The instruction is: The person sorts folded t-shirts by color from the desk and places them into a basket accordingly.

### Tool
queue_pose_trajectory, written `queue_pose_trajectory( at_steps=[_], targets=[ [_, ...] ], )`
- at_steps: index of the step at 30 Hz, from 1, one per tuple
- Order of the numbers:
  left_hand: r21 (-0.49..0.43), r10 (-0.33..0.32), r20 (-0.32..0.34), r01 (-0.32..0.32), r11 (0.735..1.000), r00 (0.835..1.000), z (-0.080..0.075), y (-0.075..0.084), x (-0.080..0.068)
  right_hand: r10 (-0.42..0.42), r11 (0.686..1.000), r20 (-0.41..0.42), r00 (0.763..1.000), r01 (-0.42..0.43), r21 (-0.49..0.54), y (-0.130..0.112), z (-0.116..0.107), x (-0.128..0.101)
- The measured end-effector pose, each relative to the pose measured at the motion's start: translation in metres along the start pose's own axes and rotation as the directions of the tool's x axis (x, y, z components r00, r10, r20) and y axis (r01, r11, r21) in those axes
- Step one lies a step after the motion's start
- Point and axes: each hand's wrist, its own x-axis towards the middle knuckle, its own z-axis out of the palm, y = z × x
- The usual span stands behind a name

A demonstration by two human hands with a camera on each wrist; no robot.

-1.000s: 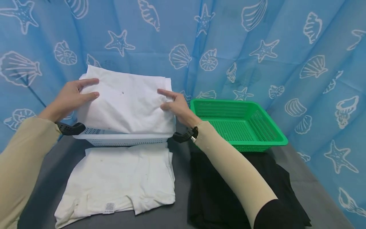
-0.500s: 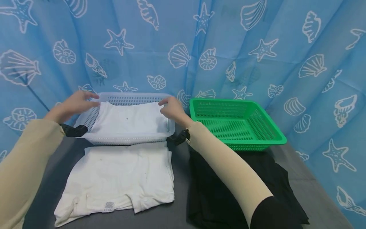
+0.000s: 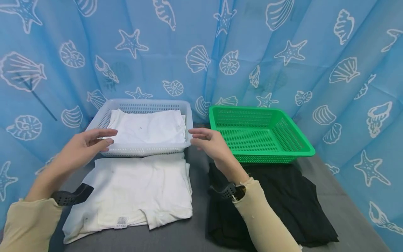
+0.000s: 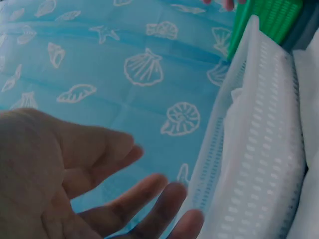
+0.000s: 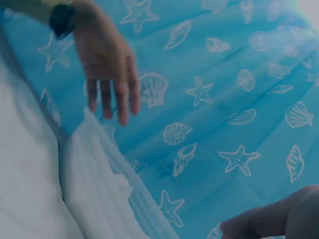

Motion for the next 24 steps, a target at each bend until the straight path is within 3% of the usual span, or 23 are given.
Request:
queue_pose_trajectory(
  at_steps=[5,10,13,17,24],
  targets=[
    [-0.028,-0.018,0.028,0.019,0.999,0.999,0.004,-0.020,-0.016,0.049,0.990,0.050,0.998,-0.055,0.127,0.017,0.000,-0.019],
    [-0.059,-0.013,0.026,0.014,0.998,1.000,0.011,-0.049,-0.023,0.101,0.980,0.100,0.990,-0.116,0.159,0.034,0.005,-0.024],
    [-0.048,-0.054,0.040,0.056,0.997,0.998,0.015,-0.063,-0.029,0.135,0.972,0.164,0.977,-0.163,0.170,0.043,0.010,-0.024],
    [-0.026,-0.112,0.041,0.113,0.993,0.993,0.018,-0.073,-0.031,0.175,0.957,0.217,0.960,-0.218,0.192,0.054,0.016,-0.020],
    [0.020,-0.173,0.054,0.172,0.985,0.983,0.020,-0.083,-0.030,0.248,0.939,0.210,0.946,-0.288,0.186,0.069,0.026,-0.014]
  ],
)
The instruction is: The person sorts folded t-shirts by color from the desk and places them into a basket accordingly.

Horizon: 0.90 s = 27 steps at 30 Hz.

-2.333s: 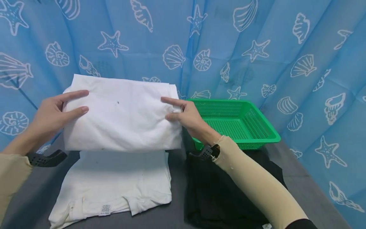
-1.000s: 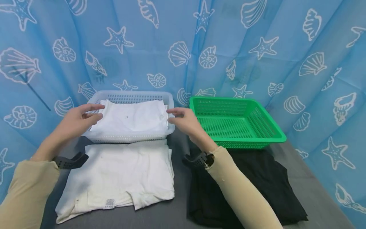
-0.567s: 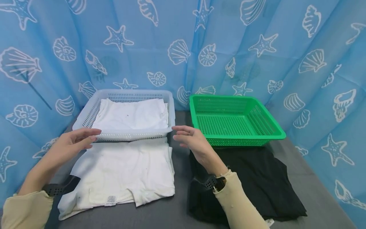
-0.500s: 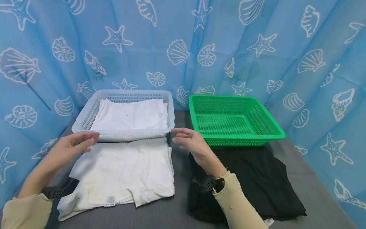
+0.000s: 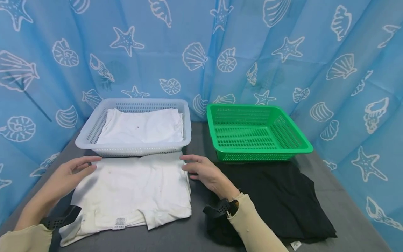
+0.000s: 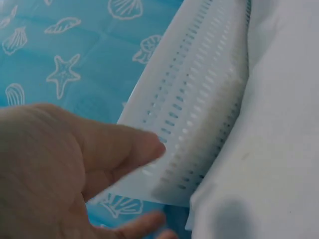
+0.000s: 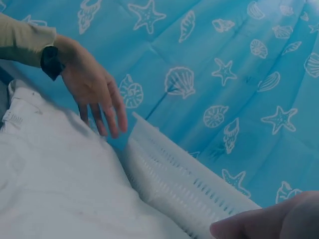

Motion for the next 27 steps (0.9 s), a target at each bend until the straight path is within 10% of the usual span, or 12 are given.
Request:
queue_pose_trajectory(
  at_steps=[16,27],
  targets=[
    [-0.115,-0.162,0.254,0.197,0.974,0.953,0.006,-0.019,0.005,0.091,0.989,0.097,0.991,-0.101,0.110,0.014,0.010,0.008],
    [-0.131,-0.053,0.136,0.071,0.989,0.989,0.022,-0.016,0.001,0.051,0.998,0.045,0.998,-0.052,0.021,0.020,0.013,0.009]
  ],
)
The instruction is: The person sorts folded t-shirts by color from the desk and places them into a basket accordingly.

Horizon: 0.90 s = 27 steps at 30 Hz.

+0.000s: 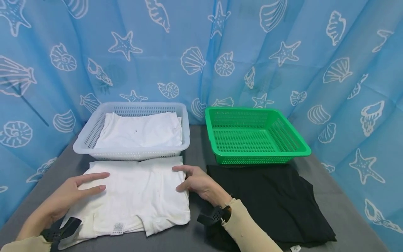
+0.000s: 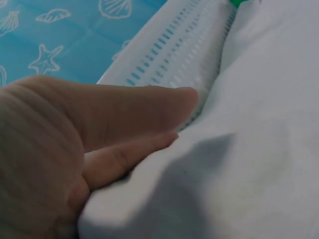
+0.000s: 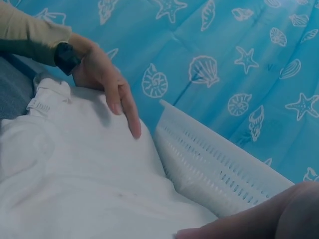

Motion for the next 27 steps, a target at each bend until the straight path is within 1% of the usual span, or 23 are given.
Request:
queue_pose_trajectory(
  at_steps=[6,14,19,27],
  targets=[
    [-0.009,0.028,0.007,-0.028,1.000,1.000,0.0039,0.0007,-0.0005,-0.009,0.999,-0.033,0.999,0.008,-0.040,0.0017,-0.0017,0.0000],
    [-0.012,0.039,0.026,-0.039,0.999,0.999,0.0083,0.0030,0.0008,0.000,0.999,-0.020,1.000,-0.001,-0.040,0.0014,-0.0021,0.0003],
    [-0.033,0.049,0.016,-0.049,0.998,0.999,0.0097,0.0029,0.0006,0.014,0.999,-0.015,1.000,-0.014,-0.034,0.0013,-0.0022,0.0002],
    [-0.032,0.036,-0.005,-0.036,0.999,0.999,0.0096,0.0044,0.0015,0.008,1.000,-0.005,1.000,-0.008,-0.007,0.0006,-0.0016,-0.0002]
  ],
)
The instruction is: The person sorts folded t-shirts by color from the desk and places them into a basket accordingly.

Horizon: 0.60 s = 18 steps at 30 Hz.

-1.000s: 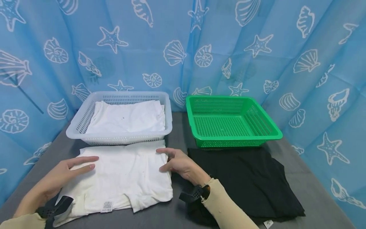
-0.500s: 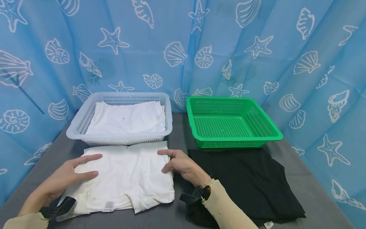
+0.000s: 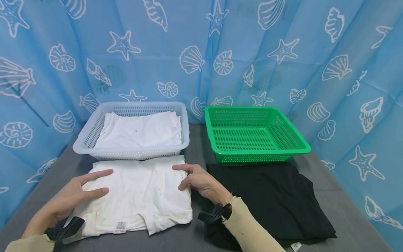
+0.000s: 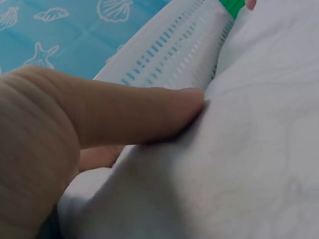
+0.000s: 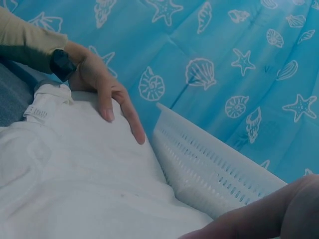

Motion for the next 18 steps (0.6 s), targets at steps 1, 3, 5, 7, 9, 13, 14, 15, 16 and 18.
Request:
queue_pose_trajectory(
  at_steps=[1,3,5,7,9,13,14,15,16,18],
  targets=[
    [-0.002,0.003,-0.002,-0.003,1.000,1.000,-0.0001,0.0008,-0.0003,0.002,1.000,0.004,1.000,-0.002,0.007,-0.0002,0.0001,0.0000],
    [-0.008,0.010,-0.004,-0.010,1.000,1.000,-0.0001,0.0024,-0.0011,0.003,1.000,0.011,1.000,-0.004,0.018,-0.0002,0.0002,0.0000],
    [-0.011,0.016,-0.005,-0.016,1.000,1.000,0.0006,0.0032,-0.0021,0.004,1.000,0.020,1.000,-0.005,0.023,0.0001,0.0003,-0.0002],
    [-0.014,0.020,-0.002,-0.020,1.000,1.000,0.0010,0.0042,-0.0028,0.004,1.000,0.021,1.000,-0.004,0.022,0.0000,0.0003,-0.0004],
    [-0.014,0.024,0.002,-0.024,1.000,1.000,0.0014,0.0051,-0.0029,-0.006,1.000,0.016,1.000,0.006,0.016,-0.0005,0.0002,-0.0005],
    [-0.014,0.019,0.007,-0.019,1.000,1.000,0.0020,0.0063,-0.0025,-0.014,1.000,0.010,1.000,0.014,0.016,-0.0008,0.0000,-0.0002],
    [-0.014,0.025,0.006,-0.025,1.000,1.000,0.0021,0.0065,-0.0026,-0.012,1.000,0.008,1.000,0.012,0.017,-0.0008,-0.0001,0.0001],
    [-0.016,0.030,0.006,-0.030,0.999,1.000,0.0019,0.0065,-0.0026,-0.010,1.000,0.010,1.000,0.010,0.020,-0.0009,-0.0002,0.0001],
    [-0.017,0.034,0.005,-0.034,0.999,0.999,0.0018,0.0066,-0.0026,-0.007,1.000,0.009,1.000,0.007,0.022,-0.0013,-0.0003,-0.0001],
    [-0.023,0.049,0.002,-0.049,0.999,0.999,0.0012,0.0071,-0.0030,-0.005,1.000,0.011,1.000,0.005,0.027,-0.0024,-0.0007,-0.0011]
  ],
)
